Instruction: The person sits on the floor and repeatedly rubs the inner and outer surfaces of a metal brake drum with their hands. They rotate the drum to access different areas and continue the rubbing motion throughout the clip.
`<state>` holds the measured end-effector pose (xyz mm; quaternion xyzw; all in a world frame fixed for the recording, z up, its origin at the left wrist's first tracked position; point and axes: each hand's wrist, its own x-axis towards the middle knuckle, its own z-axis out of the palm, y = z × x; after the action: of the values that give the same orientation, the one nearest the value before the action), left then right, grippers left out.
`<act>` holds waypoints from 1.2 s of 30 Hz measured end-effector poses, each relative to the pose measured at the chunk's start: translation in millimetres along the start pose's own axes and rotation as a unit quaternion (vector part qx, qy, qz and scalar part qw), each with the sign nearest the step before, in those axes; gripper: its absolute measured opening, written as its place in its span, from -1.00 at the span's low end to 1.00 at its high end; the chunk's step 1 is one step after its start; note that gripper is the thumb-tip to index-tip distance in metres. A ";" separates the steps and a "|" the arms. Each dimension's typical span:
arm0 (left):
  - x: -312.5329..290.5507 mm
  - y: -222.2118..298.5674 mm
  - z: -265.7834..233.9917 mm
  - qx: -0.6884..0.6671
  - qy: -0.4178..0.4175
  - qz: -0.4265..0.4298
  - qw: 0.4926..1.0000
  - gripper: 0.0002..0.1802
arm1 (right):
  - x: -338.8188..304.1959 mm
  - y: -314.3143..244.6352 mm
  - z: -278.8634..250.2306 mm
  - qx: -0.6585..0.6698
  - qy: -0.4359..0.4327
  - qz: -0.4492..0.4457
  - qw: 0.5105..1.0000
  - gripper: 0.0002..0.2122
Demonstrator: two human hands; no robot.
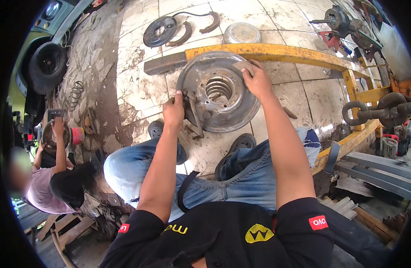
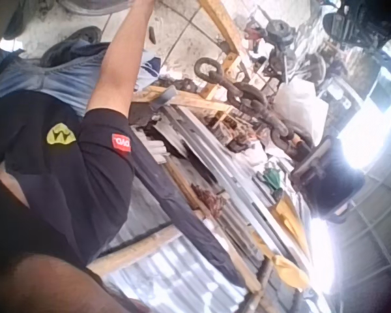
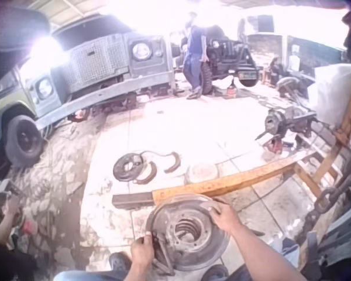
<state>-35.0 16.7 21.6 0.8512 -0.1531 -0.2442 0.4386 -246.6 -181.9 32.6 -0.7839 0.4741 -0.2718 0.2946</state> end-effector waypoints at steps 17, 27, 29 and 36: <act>15.7 18.9 12.8 -0.420 -0.270 -0.162 0.851 -0.29 | -16.5 -42.7 -12.6 -0.344 0.056 -0.138 0.927 -0.70; 10.3 33.6 1.2 -0.362 -0.232 -0.095 0.898 -0.41 | 1.3 -63.9 21.7 -0.184 -0.167 -0.108 0.962 -0.44; 11.5 31.1 2.7 -0.359 -0.231 -0.100 0.899 -0.46 | 2.1 -70.6 36.5 -0.221 -0.156 -0.094 0.958 -0.40; 6.1 35.0 4.0 -0.275 -0.155 -0.023 0.949 -0.35 | -4.6 -93.5 46.4 -0.186 -0.184 -0.145 0.954 -0.45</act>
<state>-33.8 -8.8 46.6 0.6530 -0.1265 -0.4154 0.6205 -161.2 -133.1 67.7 -0.9216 0.3352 -0.0696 0.1830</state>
